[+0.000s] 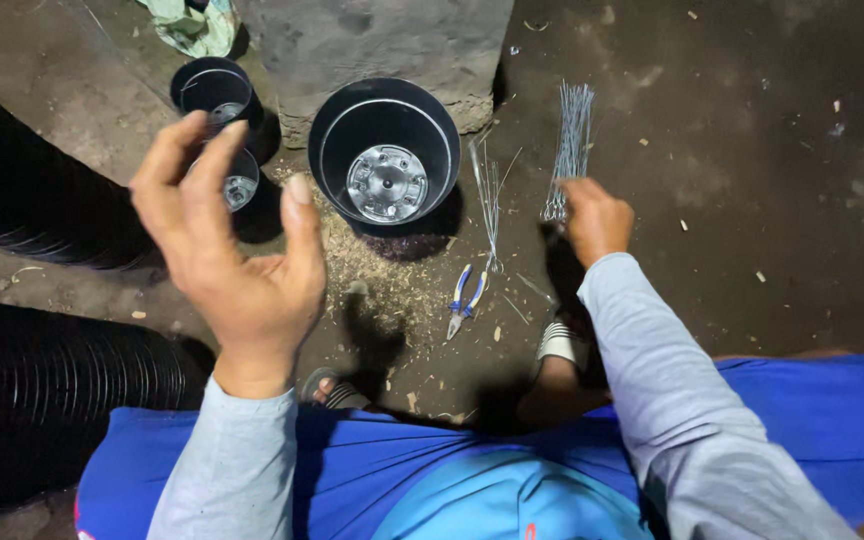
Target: The person inserts metal wires through pre-drilled holes in the rim of black plastic planters. They bend the wires to secure them and place the finished planters into a stack.
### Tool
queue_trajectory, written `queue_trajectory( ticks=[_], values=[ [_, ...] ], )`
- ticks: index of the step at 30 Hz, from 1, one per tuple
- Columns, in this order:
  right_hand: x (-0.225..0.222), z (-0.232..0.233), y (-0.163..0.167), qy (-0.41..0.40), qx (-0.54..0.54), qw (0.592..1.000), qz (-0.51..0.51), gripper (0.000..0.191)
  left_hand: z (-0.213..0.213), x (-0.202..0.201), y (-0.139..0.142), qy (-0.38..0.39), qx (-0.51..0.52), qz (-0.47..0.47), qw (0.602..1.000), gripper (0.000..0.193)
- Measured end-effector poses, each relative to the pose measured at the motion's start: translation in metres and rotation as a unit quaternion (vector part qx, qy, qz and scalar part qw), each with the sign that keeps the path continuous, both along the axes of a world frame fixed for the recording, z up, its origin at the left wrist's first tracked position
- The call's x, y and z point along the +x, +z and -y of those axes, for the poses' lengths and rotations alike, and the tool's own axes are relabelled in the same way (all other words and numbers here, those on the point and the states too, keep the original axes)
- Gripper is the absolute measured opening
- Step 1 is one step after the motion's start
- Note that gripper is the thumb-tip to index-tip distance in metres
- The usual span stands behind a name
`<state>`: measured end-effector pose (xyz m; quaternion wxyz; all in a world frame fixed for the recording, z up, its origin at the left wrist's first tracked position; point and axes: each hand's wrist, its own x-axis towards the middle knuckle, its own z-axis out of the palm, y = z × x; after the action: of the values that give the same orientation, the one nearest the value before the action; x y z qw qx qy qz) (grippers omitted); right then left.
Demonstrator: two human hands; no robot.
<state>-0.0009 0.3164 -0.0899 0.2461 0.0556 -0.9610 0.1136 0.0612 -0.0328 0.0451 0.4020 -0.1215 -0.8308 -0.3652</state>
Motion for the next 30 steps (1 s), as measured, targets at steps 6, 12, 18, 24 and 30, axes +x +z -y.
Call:
queue_trajectory(
  ticks=[6,12,18,24,30],
  values=[
    [-0.010,0.009,0.011,-0.066,0.175,0.977,0.105,0.011,-0.009,-0.004,0.000,-0.002,-0.039,-0.016,0.999,0.036],
    [-0.020,-0.006,0.033,-0.040,0.178,0.982,0.048,0.009,-0.013,-0.003,-0.005,-0.030,-0.042,0.003,0.999,0.034],
    [-0.035,-0.031,0.099,0.154,0.009,0.975,0.160,0.015,-0.035,-0.005,-0.018,-0.123,0.016,0.065,0.990,0.025],
    [-0.010,-0.015,0.155,0.209,-0.179,0.894,0.353,0.017,-0.080,0.000,-0.032,-0.222,0.071,0.152,0.961,0.027],
    [0.017,0.008,0.172,0.323,-0.232,0.839,0.371,0.032,-0.101,0.005,-0.035,-0.340,0.165,0.395,0.838,0.030]
  ],
)
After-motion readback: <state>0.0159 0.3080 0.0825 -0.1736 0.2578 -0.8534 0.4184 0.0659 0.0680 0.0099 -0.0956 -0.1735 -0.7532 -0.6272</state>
